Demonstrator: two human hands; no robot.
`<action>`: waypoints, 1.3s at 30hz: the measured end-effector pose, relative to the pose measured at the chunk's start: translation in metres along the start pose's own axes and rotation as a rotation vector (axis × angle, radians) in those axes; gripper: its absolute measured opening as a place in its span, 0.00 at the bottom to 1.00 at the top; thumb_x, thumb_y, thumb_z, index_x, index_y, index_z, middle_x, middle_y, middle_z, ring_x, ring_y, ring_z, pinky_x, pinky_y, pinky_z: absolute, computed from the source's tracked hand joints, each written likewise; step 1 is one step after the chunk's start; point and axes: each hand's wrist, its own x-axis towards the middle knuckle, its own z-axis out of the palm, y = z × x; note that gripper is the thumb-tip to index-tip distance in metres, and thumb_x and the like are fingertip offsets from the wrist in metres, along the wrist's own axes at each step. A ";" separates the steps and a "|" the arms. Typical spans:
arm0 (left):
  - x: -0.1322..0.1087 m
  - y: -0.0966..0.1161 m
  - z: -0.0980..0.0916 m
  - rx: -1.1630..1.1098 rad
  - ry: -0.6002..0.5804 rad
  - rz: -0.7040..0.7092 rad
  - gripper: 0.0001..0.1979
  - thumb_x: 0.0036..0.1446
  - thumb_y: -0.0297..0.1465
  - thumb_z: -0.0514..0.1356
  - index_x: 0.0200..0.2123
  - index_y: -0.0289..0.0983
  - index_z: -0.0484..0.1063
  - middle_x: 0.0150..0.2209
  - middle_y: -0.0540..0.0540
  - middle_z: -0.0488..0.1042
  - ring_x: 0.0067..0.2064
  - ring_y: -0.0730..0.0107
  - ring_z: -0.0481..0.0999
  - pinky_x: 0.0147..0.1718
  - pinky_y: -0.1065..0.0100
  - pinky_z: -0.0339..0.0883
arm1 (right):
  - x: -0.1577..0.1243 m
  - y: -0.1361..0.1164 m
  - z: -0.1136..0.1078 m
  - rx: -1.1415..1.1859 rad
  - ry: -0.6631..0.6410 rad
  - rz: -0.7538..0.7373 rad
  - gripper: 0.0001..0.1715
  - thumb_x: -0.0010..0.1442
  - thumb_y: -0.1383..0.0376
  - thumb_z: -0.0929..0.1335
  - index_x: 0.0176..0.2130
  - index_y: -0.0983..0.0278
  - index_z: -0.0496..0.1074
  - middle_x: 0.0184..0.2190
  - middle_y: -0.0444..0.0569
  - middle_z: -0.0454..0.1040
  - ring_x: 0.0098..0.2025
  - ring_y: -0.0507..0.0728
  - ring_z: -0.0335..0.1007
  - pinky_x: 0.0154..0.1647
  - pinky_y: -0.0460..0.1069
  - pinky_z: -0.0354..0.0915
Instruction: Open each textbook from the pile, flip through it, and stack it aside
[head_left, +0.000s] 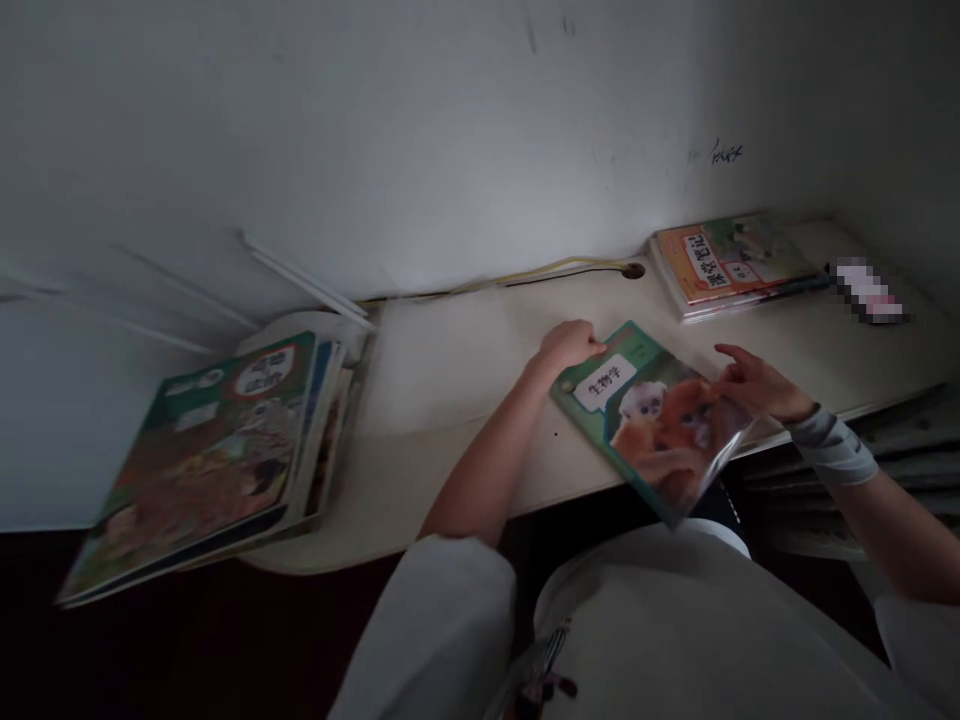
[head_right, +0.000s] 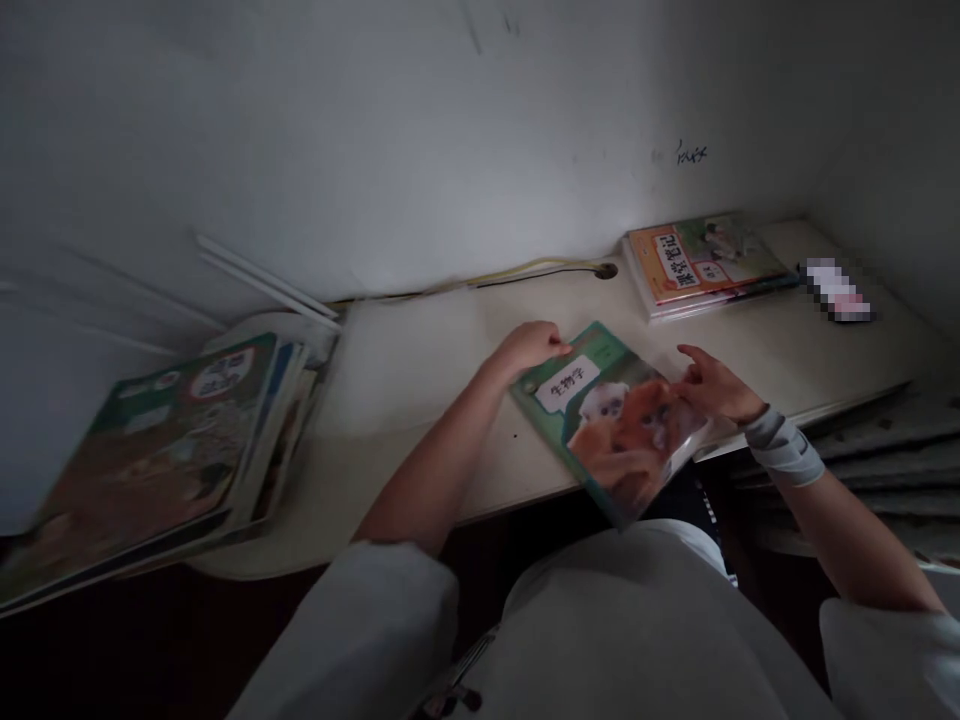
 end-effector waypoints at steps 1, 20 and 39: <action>-0.016 -0.010 -0.001 0.012 -0.036 -0.022 0.11 0.53 0.37 0.60 0.29 0.36 0.76 0.31 0.43 0.78 0.36 0.62 0.76 0.33 0.68 0.62 | 0.008 -0.005 0.001 -0.029 -0.021 -0.026 0.40 0.55 0.60 0.68 0.62 0.68 0.54 0.27 0.44 0.74 0.27 0.55 0.71 0.27 0.48 0.66; -0.084 0.031 0.063 0.215 0.079 0.209 0.37 0.64 0.48 0.37 0.68 0.29 0.42 0.69 0.36 0.41 0.70 0.52 0.37 0.64 0.41 0.34 | 0.010 -0.043 0.072 -0.955 0.115 -0.661 0.44 0.64 0.45 0.56 0.60 0.80 0.60 0.62 0.69 0.59 0.64 0.69 0.53 0.63 0.65 0.47; -0.025 -0.044 0.009 -0.286 0.105 -0.189 0.16 0.56 0.41 0.57 0.28 0.34 0.74 0.30 0.42 0.77 0.34 0.64 0.75 0.34 0.67 0.63 | 0.061 0.008 -0.021 -0.410 0.172 -0.006 0.23 0.59 0.52 0.64 0.22 0.63 0.71 0.21 0.49 0.72 0.28 0.57 0.69 0.31 0.50 0.61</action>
